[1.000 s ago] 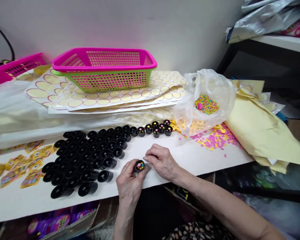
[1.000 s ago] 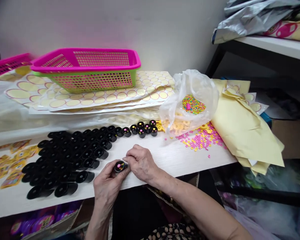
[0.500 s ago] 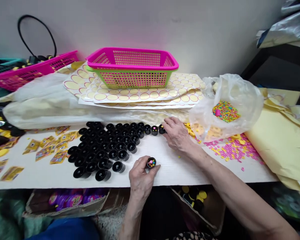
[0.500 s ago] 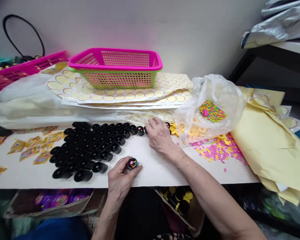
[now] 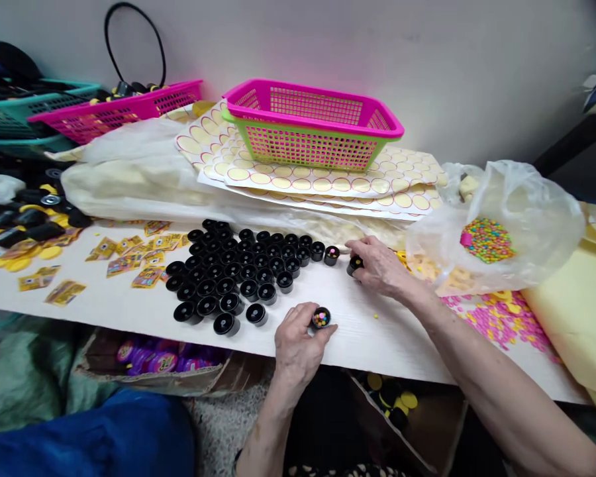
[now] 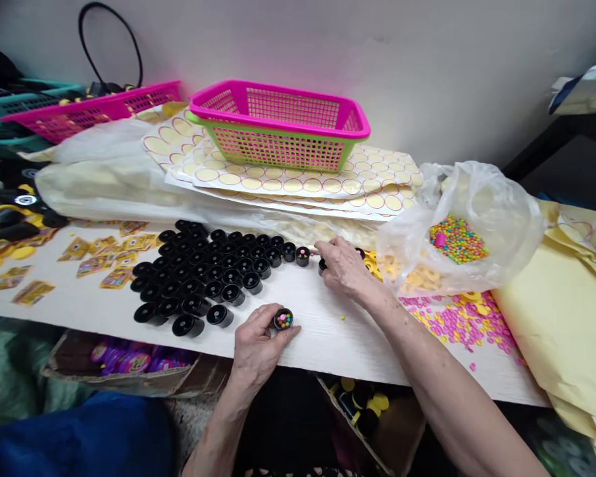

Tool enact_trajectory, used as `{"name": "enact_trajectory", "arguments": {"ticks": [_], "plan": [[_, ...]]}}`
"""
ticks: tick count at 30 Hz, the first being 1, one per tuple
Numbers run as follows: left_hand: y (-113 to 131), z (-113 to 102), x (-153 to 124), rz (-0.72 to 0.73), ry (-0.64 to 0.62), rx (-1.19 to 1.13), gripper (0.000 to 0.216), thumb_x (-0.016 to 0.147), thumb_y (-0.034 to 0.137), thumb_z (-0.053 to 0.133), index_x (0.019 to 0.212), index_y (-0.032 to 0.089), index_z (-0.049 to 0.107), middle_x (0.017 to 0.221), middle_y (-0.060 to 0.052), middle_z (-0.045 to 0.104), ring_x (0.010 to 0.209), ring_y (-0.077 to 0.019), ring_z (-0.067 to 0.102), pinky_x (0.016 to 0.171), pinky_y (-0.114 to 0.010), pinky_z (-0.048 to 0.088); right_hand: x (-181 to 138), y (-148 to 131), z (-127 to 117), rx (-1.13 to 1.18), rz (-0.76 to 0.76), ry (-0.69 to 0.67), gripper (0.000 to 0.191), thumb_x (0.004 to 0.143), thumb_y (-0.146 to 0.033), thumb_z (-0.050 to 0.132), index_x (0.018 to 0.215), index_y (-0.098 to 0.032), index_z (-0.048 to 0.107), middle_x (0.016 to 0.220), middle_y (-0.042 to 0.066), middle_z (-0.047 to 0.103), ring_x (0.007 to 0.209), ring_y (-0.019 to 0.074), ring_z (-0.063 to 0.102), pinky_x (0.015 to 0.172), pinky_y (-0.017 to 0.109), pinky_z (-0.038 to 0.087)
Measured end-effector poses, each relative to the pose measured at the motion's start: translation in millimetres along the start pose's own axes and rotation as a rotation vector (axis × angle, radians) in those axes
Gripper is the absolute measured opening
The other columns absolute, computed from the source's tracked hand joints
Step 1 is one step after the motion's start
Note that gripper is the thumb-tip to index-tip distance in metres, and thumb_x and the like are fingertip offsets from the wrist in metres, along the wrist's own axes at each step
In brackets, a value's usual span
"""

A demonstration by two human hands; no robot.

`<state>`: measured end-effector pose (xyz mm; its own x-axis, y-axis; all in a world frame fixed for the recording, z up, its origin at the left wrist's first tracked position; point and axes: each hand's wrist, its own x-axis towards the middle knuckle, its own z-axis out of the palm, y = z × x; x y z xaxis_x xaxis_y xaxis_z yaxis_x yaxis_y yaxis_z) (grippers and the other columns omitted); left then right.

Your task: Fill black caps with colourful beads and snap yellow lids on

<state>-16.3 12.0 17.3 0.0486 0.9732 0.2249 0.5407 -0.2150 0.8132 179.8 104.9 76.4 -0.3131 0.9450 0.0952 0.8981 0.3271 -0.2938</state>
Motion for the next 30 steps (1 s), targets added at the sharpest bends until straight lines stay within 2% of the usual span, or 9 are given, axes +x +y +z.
{"name": "enact_trajectory", "arguments": {"ticks": [3, 5, 6, 12, 15, 20, 24, 30], "plan": [[1, -1, 0, -0.013, -0.017, 0.0, 0.022, 0.067, 0.025, 0.069, 0.087, 0.02, 0.06, 0.085, -0.001, 0.062, 0.08, -0.0163, 0.055, 0.072, -0.028, 0.044, 4, 1, -5, 0.035, -0.063, 0.002, 0.028, 0.073, -0.019, 0.057, 0.1, -0.019, 0.062, 0.094, 0.009, 0.059, 0.092, 0.0226, 0.048, 0.072, 0.029, 0.038], [2, -1, 1, -0.012, -0.019, -0.003, 0.022, 0.068, 0.024, 0.069, 0.087, 0.02, 0.06, 0.085, -0.001, 0.062, 0.08, -0.0162, 0.055, 0.071, -0.028, 0.044, 14, 0, -7, 0.006, -0.079, 0.023, 0.018, 0.077, -0.017, 0.052, 0.088, -0.02, 0.066, 0.086, 0.008, 0.062, 0.089, 0.0228, 0.049, 0.07, 0.03, 0.037], [2, -2, 1, -0.008, -0.017, -0.005, 0.022, 0.068, 0.024, 0.069, 0.087, 0.02, 0.06, 0.085, -0.001, 0.062, 0.08, -0.0162, 0.055, 0.072, -0.028, 0.043, 21, -1, -7, -0.02, -0.067, 0.026, 0.019, 0.077, -0.014, 0.05, 0.082, -0.02, 0.068, 0.082, 0.008, 0.063, 0.086, 0.0224, 0.05, 0.068, 0.03, 0.036], [4, -3, 1, -0.006, -0.01, -0.005, 0.021, 0.068, 0.023, 0.068, 0.087, 0.021, 0.061, 0.084, 0.0, 0.062, 0.08, -0.0157, 0.055, 0.072, -0.027, 0.043, 57, -6, -3, -0.116, 0.104, -0.133, 0.017, 0.062, -0.006, 0.058, 0.063, -0.02, 0.069, 0.061, 0.007, 0.06, 0.063, 0.0202, 0.055, 0.054, 0.029, 0.032], [1, -2, 1, -0.008, -0.012, -0.006, 0.021, 0.068, 0.024, 0.069, 0.087, 0.021, 0.061, 0.083, 0.0, 0.061, 0.078, -0.0152, 0.055, 0.07, -0.026, 0.043, 66, -8, -1, -0.151, 0.112, -0.182, 0.016, 0.059, -0.005, 0.059, 0.056, -0.019, 0.065, 0.057, 0.006, 0.059, 0.062, 0.02, 0.057, 0.055, 0.028, 0.035], [-6, 3, 2, 0.016, 0.02, -0.027, 0.026, 0.067, 0.026, 0.071, 0.09, 0.02, 0.061, 0.087, -0.001, 0.062, 0.08, -0.0149, 0.055, 0.072, -0.027, 0.044, 69, -9, -3, -0.222, 0.06, -0.268, 0.009, 0.065, -0.012, 0.059, 0.064, -0.018, 0.065, 0.071, 0.009, 0.066, 0.074, 0.022, 0.062, 0.062, 0.029, 0.042], [-7, 4, 2, 0.014, 0.008, -0.01, 0.026, 0.068, 0.029, 0.07, 0.091, 0.021, 0.061, 0.085, 0.0, 0.061, 0.078, -0.0148, 0.056, 0.069, -0.026, 0.044, 68, -11, -6, -0.28, 0.024, -0.318, 0.013, 0.067, -0.014, 0.058, 0.076, -0.016, 0.068, 0.086, 0.013, 0.068, 0.085, 0.0253, 0.062, 0.066, 0.03, 0.043], [-5, 3, 2, 0.019, 0.013, 0.01, 0.026, 0.068, 0.029, 0.069, 0.091, 0.021, 0.061, 0.086, -0.001, 0.062, 0.079, -0.0156, 0.057, 0.068, -0.026, 0.045, 66, -6, -10, -0.213, -0.007, -0.309, 0.018, 0.066, -0.013, 0.058, 0.078, -0.018, 0.071, 0.083, 0.01, 0.069, 0.082, 0.0234, 0.061, 0.063, 0.028, 0.04]]}}
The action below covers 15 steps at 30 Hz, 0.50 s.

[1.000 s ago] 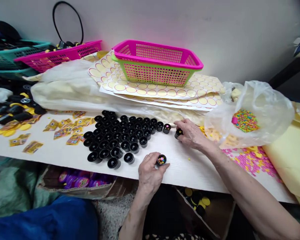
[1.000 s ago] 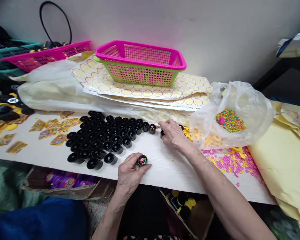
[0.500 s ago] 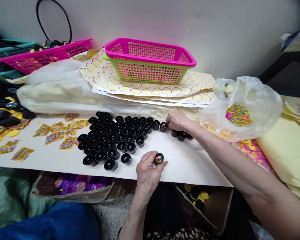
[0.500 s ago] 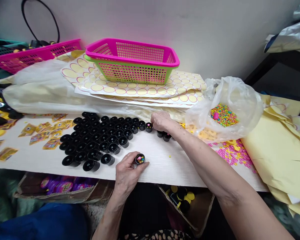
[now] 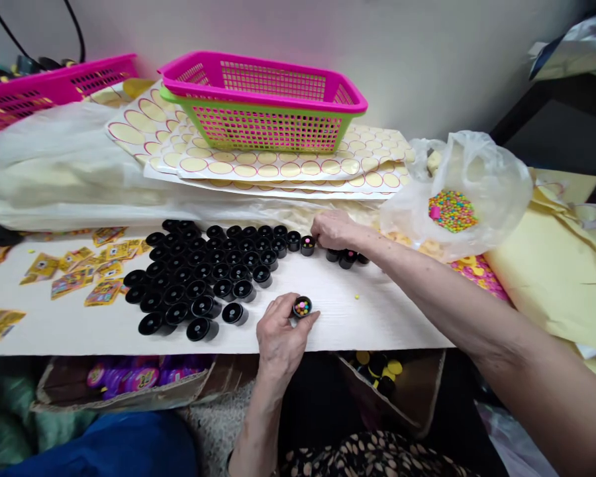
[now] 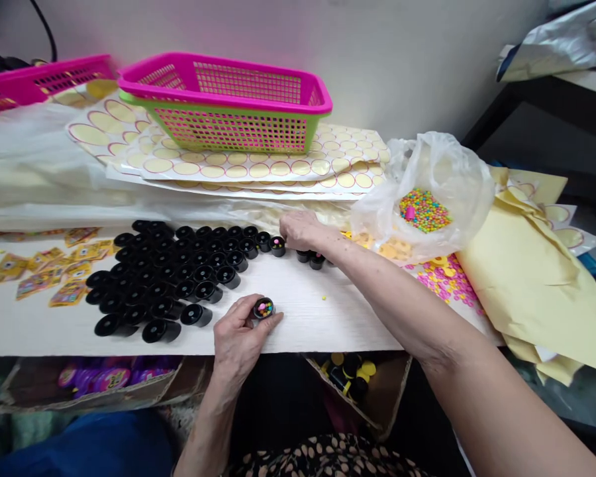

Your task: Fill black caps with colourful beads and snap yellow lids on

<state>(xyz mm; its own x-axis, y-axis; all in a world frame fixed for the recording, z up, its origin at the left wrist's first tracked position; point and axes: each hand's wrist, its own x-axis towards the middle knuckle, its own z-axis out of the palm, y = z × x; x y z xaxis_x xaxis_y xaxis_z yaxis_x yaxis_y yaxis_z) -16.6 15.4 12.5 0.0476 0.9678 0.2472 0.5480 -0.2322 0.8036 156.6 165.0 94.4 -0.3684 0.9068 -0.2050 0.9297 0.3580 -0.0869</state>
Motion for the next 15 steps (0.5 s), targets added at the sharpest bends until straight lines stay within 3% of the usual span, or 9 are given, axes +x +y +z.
{"name": "enact_trajectory", "arguments": {"ticks": [4, 7, 15], "plan": [[-1, 0, -1, 0.006, -0.001, -0.013, 0.027, 0.068, 0.029, 0.069, 0.092, 0.02, 0.061, 0.086, -0.001, 0.062, 0.079, -0.0154, 0.057, 0.07, -0.026, 0.046, -3, 8, -7, 0.179, 0.023, 0.033, 0.016, 0.069, -0.017, 0.059, 0.08, -0.018, 0.071, 0.076, 0.006, 0.068, 0.072, 0.018, 0.059, 0.057, 0.024, 0.037], [-2, 0, -1, 0.003, 0.01, -0.018, 0.027, 0.068, 0.029, 0.07, 0.093, 0.02, 0.061, 0.087, -0.001, 0.063, 0.081, -0.016, 0.058, 0.072, -0.027, 0.046, -4, 12, -12, 0.263, -0.007, 0.049, 0.019, 0.069, -0.011, 0.055, 0.079, -0.015, 0.071, 0.072, 0.004, 0.067, 0.067, 0.0146, 0.058, 0.055, 0.022, 0.035], [-3, 0, 0, -0.003, 0.006, -0.03, 0.026, 0.068, 0.029, 0.069, 0.091, 0.02, 0.062, 0.085, -0.001, 0.062, 0.078, -0.0157, 0.057, 0.067, -0.026, 0.045, 7, 5, -4, 0.106, 0.008, -0.018, 0.02, 0.063, -0.015, 0.06, 0.078, -0.022, 0.072, 0.08, 0.005, 0.069, 0.076, 0.0198, 0.06, 0.056, 0.024, 0.037]]}}
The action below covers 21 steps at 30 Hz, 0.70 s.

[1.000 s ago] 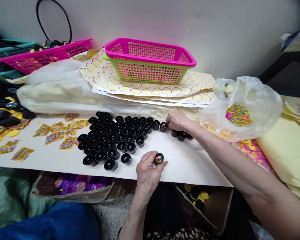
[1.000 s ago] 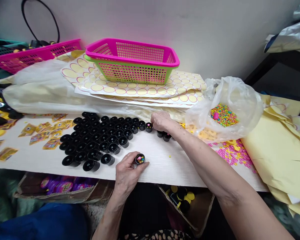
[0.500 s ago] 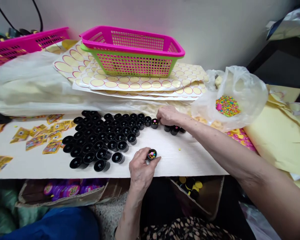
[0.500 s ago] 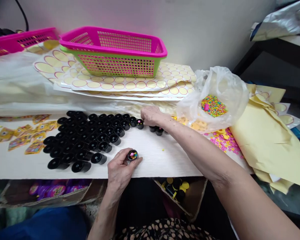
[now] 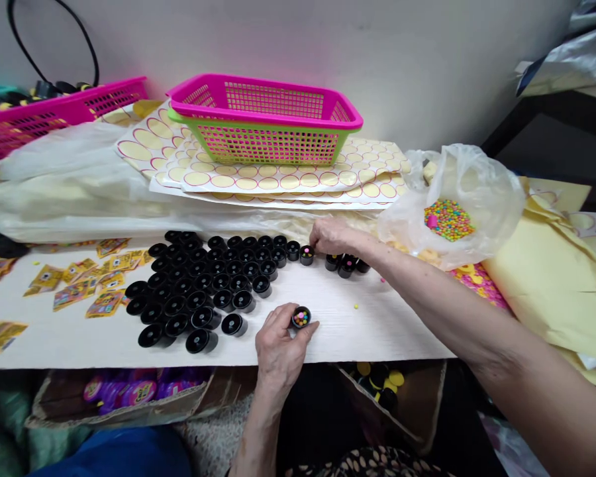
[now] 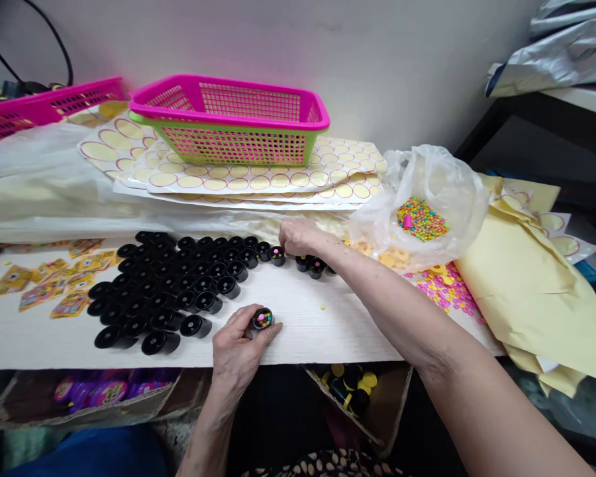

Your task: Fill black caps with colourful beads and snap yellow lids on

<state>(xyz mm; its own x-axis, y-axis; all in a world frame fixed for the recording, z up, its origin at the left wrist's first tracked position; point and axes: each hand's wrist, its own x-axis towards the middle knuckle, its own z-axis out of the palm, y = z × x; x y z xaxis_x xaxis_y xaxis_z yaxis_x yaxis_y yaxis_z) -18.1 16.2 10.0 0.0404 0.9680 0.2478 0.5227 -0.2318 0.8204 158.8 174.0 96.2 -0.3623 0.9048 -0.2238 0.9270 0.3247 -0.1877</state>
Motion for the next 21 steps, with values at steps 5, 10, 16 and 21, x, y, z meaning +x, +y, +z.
{"name": "enact_trajectory", "arguments": {"ticks": [5, 10, 16, 21], "plan": [[0, 0, -1, -0.01, 0.004, 0.007, 0.028, 0.068, 0.031, 0.069, 0.093, 0.021, 0.062, 0.086, -0.001, 0.062, 0.076, -0.0152, 0.057, 0.064, -0.026, 0.045, 1, -10, 3, -0.133, 0.001, -0.01, 0.017, 0.066, -0.015, 0.057, 0.076, -0.017, 0.07, 0.083, 0.012, 0.069, 0.079, 0.024, 0.061, 0.059, 0.028, 0.041], [0, 1, -1, -0.006, 0.01, 0.001, 0.028, 0.067, 0.031, 0.07, 0.092, 0.021, 0.062, 0.085, -0.001, 0.062, 0.076, -0.015, 0.057, 0.065, -0.026, 0.045, 1, -12, -1, -0.181, -0.048, -0.054, 0.016, 0.066, -0.015, 0.056, 0.077, -0.016, 0.069, 0.082, 0.012, 0.068, 0.079, 0.023, 0.061, 0.059, 0.027, 0.039], [0, 3, -1, -0.03, 0.005, -0.053, 0.027, 0.066, 0.03, 0.071, 0.09, 0.021, 0.064, 0.088, -0.002, 0.063, 0.08, -0.0161, 0.058, 0.069, -0.027, 0.046, -37, -14, -25, -0.143, -0.135, 0.087, 0.015, 0.07, -0.016, 0.052, 0.072, -0.014, 0.067, 0.07, 0.007, 0.065, 0.069, 0.0176, 0.056, 0.057, 0.025, 0.03], [3, 2, -1, -0.064, -0.009, -0.062, 0.03, 0.064, 0.029, 0.072, 0.092, 0.021, 0.064, 0.09, -0.002, 0.063, 0.083, -0.0163, 0.058, 0.074, -0.028, 0.046, -96, -39, -13, 0.101, -0.403, 0.024, 0.019, 0.08, -0.018, 0.046, 0.076, -0.015, 0.064, 0.07, 0.002, 0.062, 0.064, 0.0117, 0.051, 0.057, 0.023, 0.028]]}}
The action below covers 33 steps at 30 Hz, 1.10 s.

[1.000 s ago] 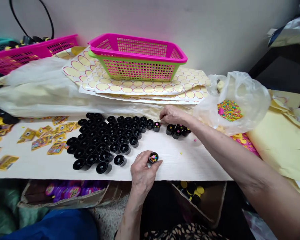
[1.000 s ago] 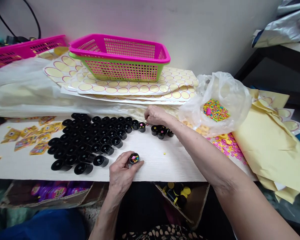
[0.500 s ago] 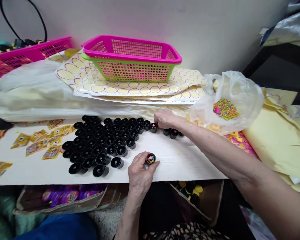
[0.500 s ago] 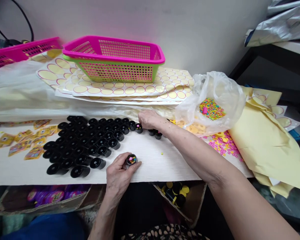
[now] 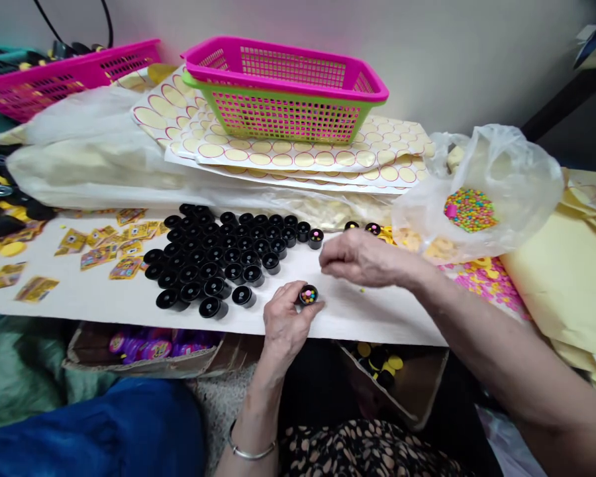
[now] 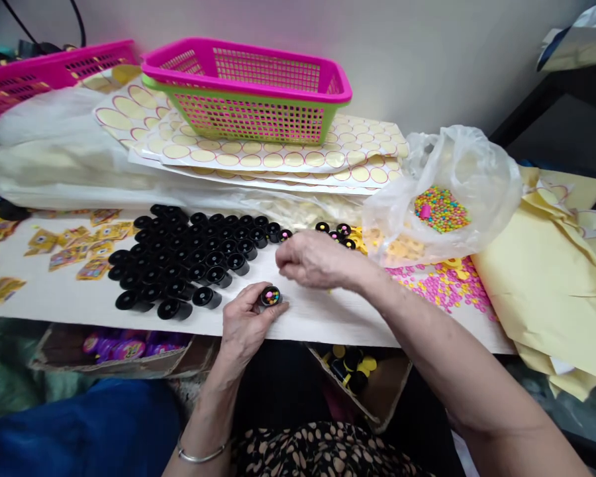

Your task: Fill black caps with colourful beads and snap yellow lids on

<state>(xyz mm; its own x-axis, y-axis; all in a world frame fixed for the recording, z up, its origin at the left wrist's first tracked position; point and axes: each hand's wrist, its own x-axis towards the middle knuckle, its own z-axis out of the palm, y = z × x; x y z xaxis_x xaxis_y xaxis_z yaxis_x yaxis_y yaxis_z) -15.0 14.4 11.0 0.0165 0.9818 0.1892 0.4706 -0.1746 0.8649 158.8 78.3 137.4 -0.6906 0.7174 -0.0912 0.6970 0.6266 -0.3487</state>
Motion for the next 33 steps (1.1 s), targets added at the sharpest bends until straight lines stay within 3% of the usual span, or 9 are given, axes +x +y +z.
{"name": "enact_trajectory", "arguments": {"ticks": [6, 13, 15, 20, 22, 25, 30, 33], "plan": [[6, -4, 0, 0.005, -0.047, -0.001, 0.026, 0.068, 0.023, 0.068, 0.093, 0.022, 0.064, 0.091, -0.002, 0.064, 0.085, -0.0165, 0.058, 0.074, -0.028, 0.047, -12, -27, 45, -0.084, 0.065, 0.041, 0.02, 0.085, -0.018, 0.042, 0.08, -0.015, 0.061, 0.079, 0.005, 0.061, 0.067, 0.0134, 0.052, 0.057, 0.026, 0.027], [4, -3, 0, 0.016, -0.03, 0.012, 0.027, 0.068, 0.023, 0.066, 0.095, 0.022, 0.064, 0.093, -0.002, 0.065, 0.085, -0.0165, 0.059, 0.074, -0.027, 0.047, -10, -37, 53, -0.132, 0.117, 0.11, 0.018, 0.082, -0.013, 0.043, 0.082, -0.017, 0.061, 0.08, 0.004, 0.061, 0.066, 0.0143, 0.053, 0.053, 0.026, 0.027], [2, -3, 0, 0.016, -0.03, 0.026, 0.027, 0.069, 0.028, 0.067, 0.095, 0.022, 0.064, 0.092, -0.002, 0.064, 0.083, -0.0161, 0.059, 0.072, -0.027, 0.047, -19, -34, 59, -0.065, 0.168, 0.211, 0.018, 0.085, -0.016, 0.042, 0.083, -0.017, 0.06, 0.079, 0.004, 0.06, 0.068, 0.0142, 0.054, 0.056, 0.025, 0.032], [-4, -1, 1, 0.034, -0.012, 0.041, 0.031, 0.066, 0.031, 0.071, 0.094, 0.021, 0.063, 0.091, -0.002, 0.063, 0.079, -0.0158, 0.059, 0.07, -0.027, 0.047, -67, -7, 95, 0.178, 0.484, 0.722, 0.019, 0.087, -0.018, 0.04, 0.092, -0.016, 0.058, 0.08, 0.005, 0.059, 0.076, 0.0156, 0.056, 0.07, 0.026, 0.042], [-5, 0, 2, 0.037, -0.028, 0.042, 0.031, 0.065, 0.031, 0.071, 0.093, 0.021, 0.064, 0.091, -0.002, 0.064, 0.079, -0.0162, 0.059, 0.07, -0.027, 0.047, -85, 4, 109, 0.213, 0.6, 0.803, 0.019, 0.086, -0.018, 0.041, 0.093, -0.018, 0.058, 0.08, 0.005, 0.059, 0.078, 0.0169, 0.056, 0.072, 0.028, 0.044], [-5, 0, 3, 0.045, -0.053, 0.03, 0.032, 0.063, 0.032, 0.072, 0.092, 0.02, 0.065, 0.091, -0.002, 0.064, 0.083, -0.0174, 0.059, 0.074, -0.029, 0.048, -95, 11, 120, 0.233, 0.655, 0.733, 0.018, 0.085, -0.019, 0.042, 0.093, -0.019, 0.059, 0.082, 0.005, 0.058, 0.079, 0.0174, 0.056, 0.072, 0.028, 0.044], [-1, -1, 3, -0.004, -0.045, -0.007, 0.051, 0.057, 0.033, 0.077, 0.103, 0.019, 0.062, 0.096, -0.004, 0.062, 0.076, -0.0154, 0.057, 0.067, -0.028, 0.048, -79, 5, 115, 0.173, 0.624, 0.516, 0.017, 0.085, -0.021, 0.044, 0.084, -0.021, 0.061, 0.086, 0.003, 0.056, 0.077, 0.0147, 0.055, 0.071, 0.025, 0.042], [0, -2, 2, 0.014, -0.069, -0.008, 0.039, 0.058, 0.03, 0.076, 0.093, 0.02, 0.064, 0.093, -0.003, 0.062, 0.079, -0.0161, 0.058, 0.069, -0.028, 0.048, -70, 1, 114, 0.126, 0.599, 0.488, 0.022, 0.086, -0.017, 0.039, 0.079, -0.02, 0.059, 0.085, 0.004, 0.056, 0.079, 0.015, 0.054, 0.071, 0.025, 0.041]]}}
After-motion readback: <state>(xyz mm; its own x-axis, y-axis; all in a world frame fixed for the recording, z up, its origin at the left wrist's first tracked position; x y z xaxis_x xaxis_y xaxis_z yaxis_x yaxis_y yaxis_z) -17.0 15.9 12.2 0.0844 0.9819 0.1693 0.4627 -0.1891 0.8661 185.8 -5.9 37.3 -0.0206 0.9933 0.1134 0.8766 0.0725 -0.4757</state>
